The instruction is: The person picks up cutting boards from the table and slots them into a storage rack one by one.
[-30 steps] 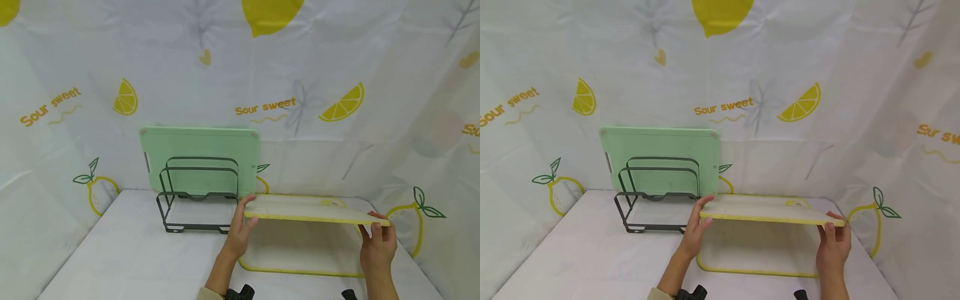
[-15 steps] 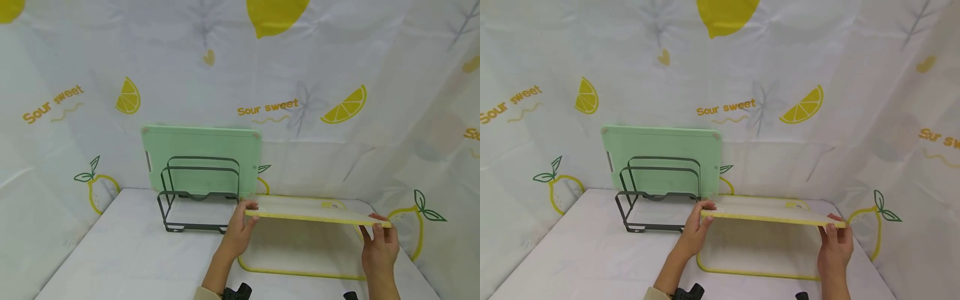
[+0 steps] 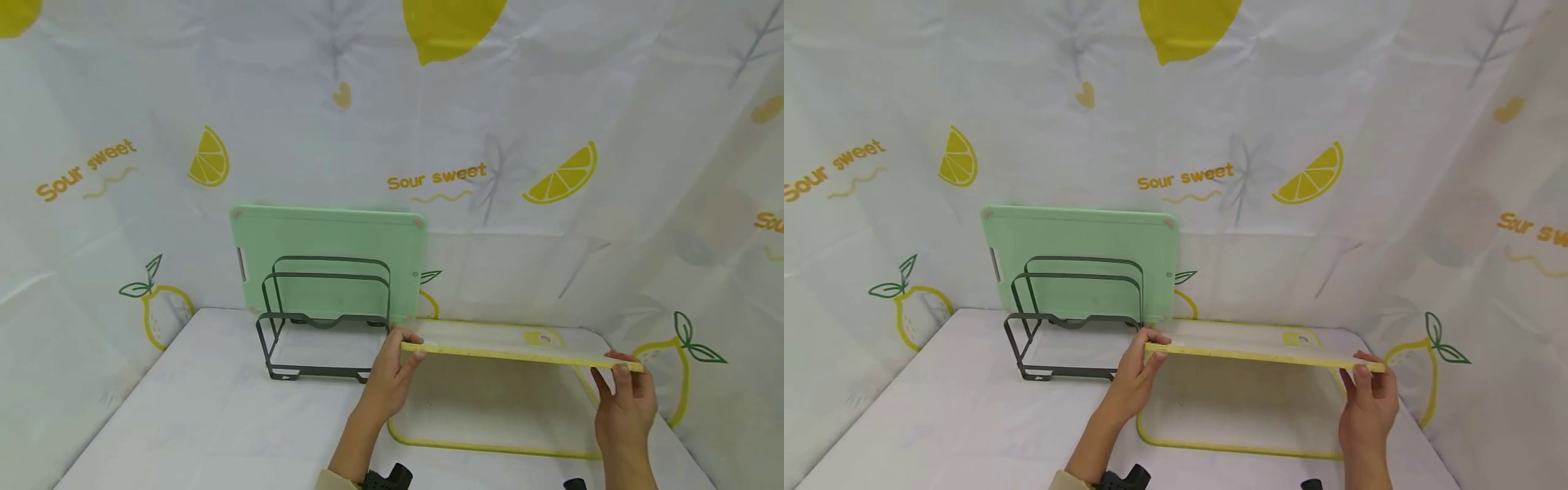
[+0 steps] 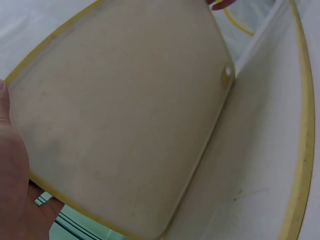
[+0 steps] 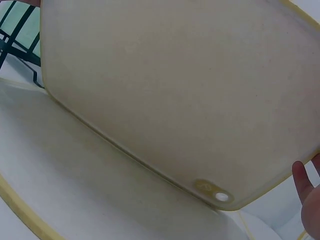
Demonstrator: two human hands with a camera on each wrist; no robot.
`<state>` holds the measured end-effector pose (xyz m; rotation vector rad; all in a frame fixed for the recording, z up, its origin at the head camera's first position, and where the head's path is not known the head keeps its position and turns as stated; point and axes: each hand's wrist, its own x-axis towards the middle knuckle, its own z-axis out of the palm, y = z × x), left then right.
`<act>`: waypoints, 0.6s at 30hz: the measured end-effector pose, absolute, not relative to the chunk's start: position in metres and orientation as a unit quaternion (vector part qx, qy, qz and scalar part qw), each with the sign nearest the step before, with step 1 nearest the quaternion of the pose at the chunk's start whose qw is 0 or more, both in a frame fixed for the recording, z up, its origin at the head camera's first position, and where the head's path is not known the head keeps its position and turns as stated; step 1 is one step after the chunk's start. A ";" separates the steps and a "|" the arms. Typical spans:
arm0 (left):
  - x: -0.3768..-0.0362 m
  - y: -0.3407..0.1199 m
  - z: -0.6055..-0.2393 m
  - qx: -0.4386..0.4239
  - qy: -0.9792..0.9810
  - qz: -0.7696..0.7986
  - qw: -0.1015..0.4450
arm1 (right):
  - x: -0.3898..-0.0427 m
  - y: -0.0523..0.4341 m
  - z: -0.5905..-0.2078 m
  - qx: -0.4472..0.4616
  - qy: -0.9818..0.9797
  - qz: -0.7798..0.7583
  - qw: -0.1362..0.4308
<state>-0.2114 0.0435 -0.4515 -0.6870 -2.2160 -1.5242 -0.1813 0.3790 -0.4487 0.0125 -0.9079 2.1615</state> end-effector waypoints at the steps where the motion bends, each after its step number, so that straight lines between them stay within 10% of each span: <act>1: -0.211 0.044 -0.451 -0.240 -0.787 -0.538 0.183 | -0.181 0.379 -0.448 0.005 -0.360 0.848 0.389; 18: -0.205 0.042 -0.438 -0.234 -0.814 -0.514 0.138 | -0.180 0.381 -0.441 -0.067 -0.418 0.821 0.383</act>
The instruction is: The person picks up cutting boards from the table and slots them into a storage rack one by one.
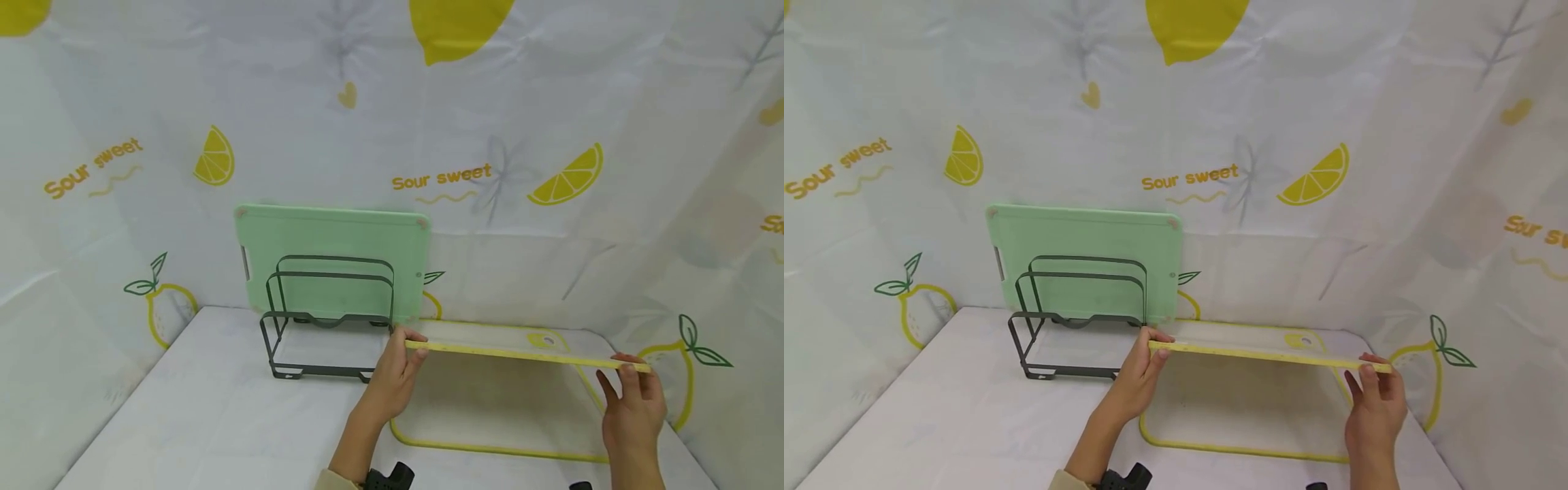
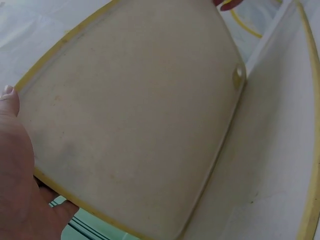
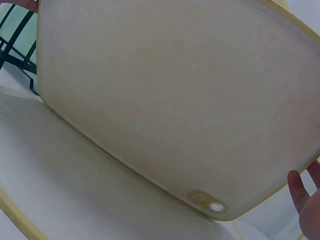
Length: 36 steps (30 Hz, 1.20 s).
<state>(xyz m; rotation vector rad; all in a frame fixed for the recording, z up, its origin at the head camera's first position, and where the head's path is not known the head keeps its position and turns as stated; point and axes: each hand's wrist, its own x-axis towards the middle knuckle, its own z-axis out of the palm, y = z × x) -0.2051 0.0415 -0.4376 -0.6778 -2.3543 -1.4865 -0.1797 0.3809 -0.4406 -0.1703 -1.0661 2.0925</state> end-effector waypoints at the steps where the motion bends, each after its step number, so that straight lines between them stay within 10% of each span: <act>1: -0.205 0.042 -0.437 -0.235 -0.813 -0.516 0.134 | -0.179 0.382 -0.441 -0.067 -0.414 0.823 0.383; 36: -0.193 0.050 -0.421 -0.198 -0.834 -0.496 0.134 | -0.174 0.394 -0.425 -0.103 -0.345 0.862 0.357</act>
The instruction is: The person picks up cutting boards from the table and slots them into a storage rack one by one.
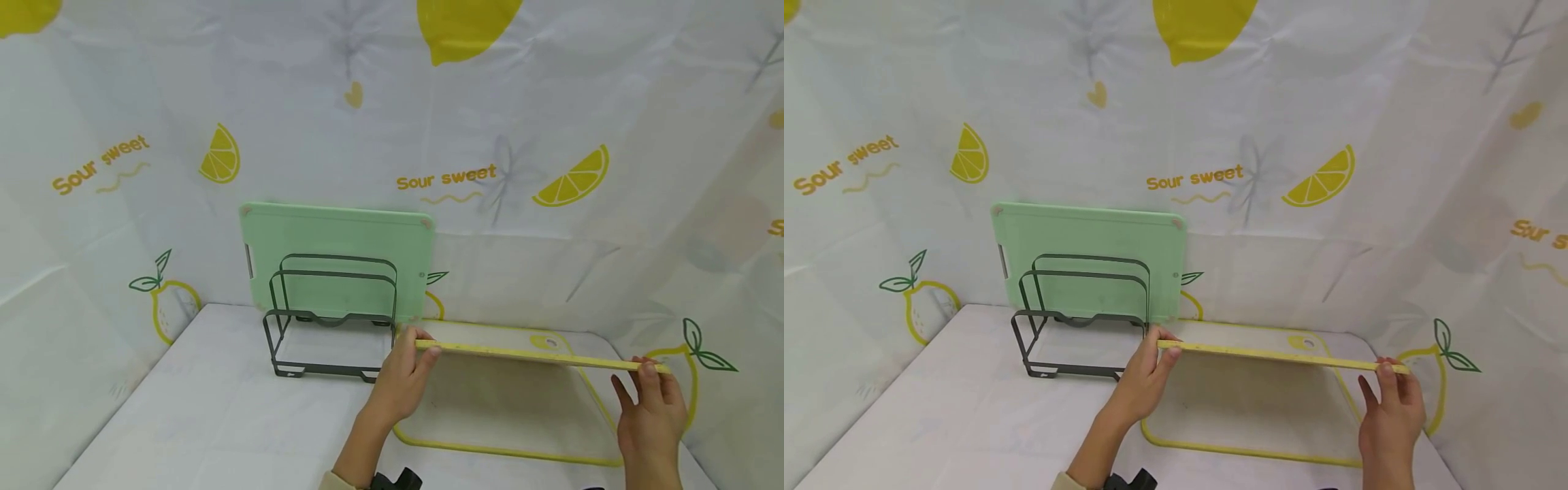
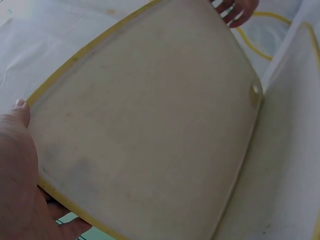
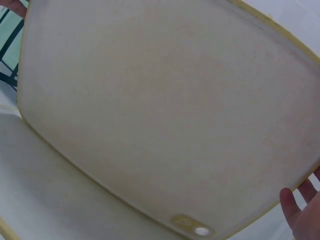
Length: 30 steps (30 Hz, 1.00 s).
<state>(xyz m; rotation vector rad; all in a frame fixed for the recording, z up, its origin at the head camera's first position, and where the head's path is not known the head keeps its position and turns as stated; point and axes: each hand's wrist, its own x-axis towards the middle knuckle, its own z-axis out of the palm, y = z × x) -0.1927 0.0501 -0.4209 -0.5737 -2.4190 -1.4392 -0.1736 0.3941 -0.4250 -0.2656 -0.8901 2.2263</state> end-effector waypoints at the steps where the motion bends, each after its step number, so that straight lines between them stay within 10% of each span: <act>1: -0.192 0.051 -0.421 -0.196 -0.835 -0.495 0.137 | -0.174 0.394 -0.425 -0.106 -0.348 0.860 0.357; 30: -0.190 0.053 -0.415 -0.168 -0.822 -0.519 0.166 | -0.179 0.390 -0.438 -0.098 -0.442 0.795 0.404</act>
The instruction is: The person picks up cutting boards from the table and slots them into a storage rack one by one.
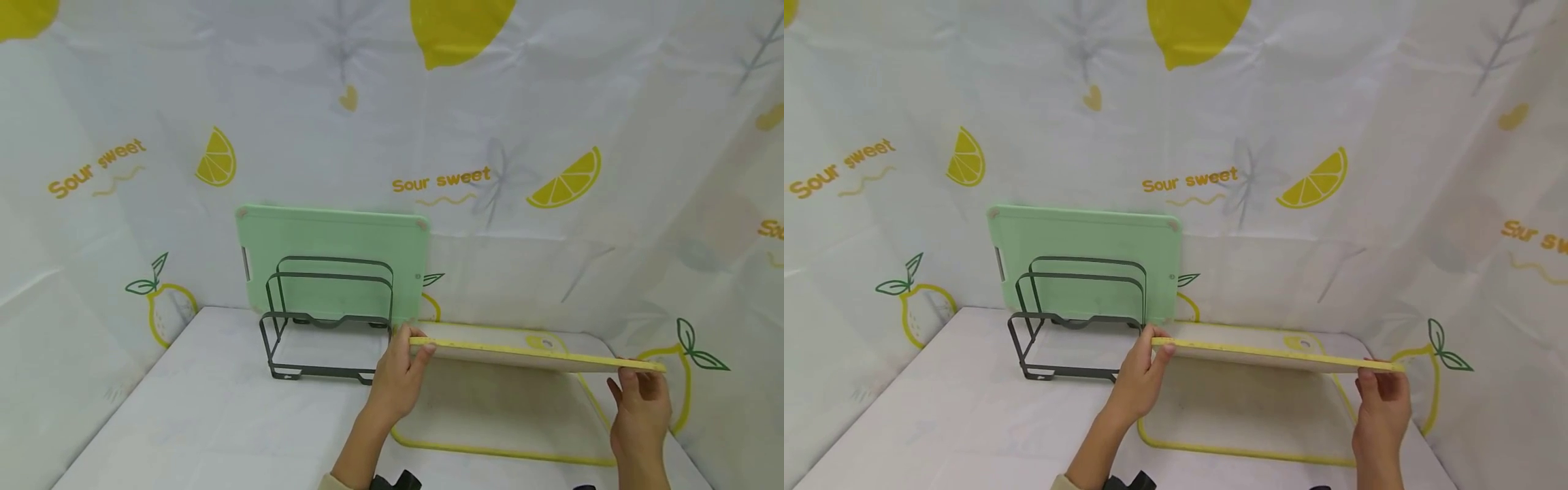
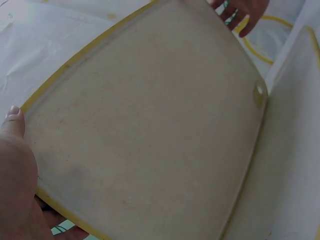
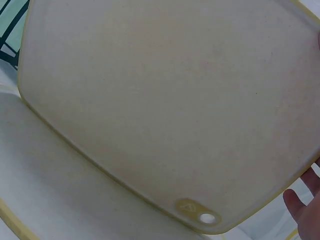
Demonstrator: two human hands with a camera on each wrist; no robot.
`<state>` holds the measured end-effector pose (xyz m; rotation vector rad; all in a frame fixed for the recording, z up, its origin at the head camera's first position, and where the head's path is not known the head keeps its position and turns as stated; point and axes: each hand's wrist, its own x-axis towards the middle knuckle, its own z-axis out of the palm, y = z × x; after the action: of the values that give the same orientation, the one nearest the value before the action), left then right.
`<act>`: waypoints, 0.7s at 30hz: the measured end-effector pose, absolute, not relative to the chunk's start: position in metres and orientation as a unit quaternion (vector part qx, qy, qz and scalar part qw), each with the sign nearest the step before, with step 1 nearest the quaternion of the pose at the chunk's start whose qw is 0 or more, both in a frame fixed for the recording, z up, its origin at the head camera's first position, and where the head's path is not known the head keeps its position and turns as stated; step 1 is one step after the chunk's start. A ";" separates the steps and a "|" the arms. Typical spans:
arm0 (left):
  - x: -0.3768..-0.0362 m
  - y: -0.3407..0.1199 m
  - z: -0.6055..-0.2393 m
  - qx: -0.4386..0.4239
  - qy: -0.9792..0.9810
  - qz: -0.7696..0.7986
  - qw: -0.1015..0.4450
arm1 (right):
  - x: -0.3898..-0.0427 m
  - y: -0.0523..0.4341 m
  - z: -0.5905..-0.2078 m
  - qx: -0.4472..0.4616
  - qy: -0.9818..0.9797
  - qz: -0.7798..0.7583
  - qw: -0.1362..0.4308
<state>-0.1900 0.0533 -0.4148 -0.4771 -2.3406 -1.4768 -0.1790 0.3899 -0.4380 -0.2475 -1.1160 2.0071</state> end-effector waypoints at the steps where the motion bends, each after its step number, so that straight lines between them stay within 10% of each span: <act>1: -0.190 0.053 -0.414 -0.165 -0.820 -0.523 0.164 | -0.179 0.390 -0.437 -0.102 -0.443 0.794 0.403; 21: -0.190 0.052 -0.410 -0.157 -0.783 -0.578 0.166 | -0.173 0.383 -0.422 -0.176 -0.461 0.772 0.399</act>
<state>-0.1901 0.0517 -0.4100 -0.4463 -2.2306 -1.6455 -0.1734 0.3830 -0.4224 -0.4461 -1.1676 1.9542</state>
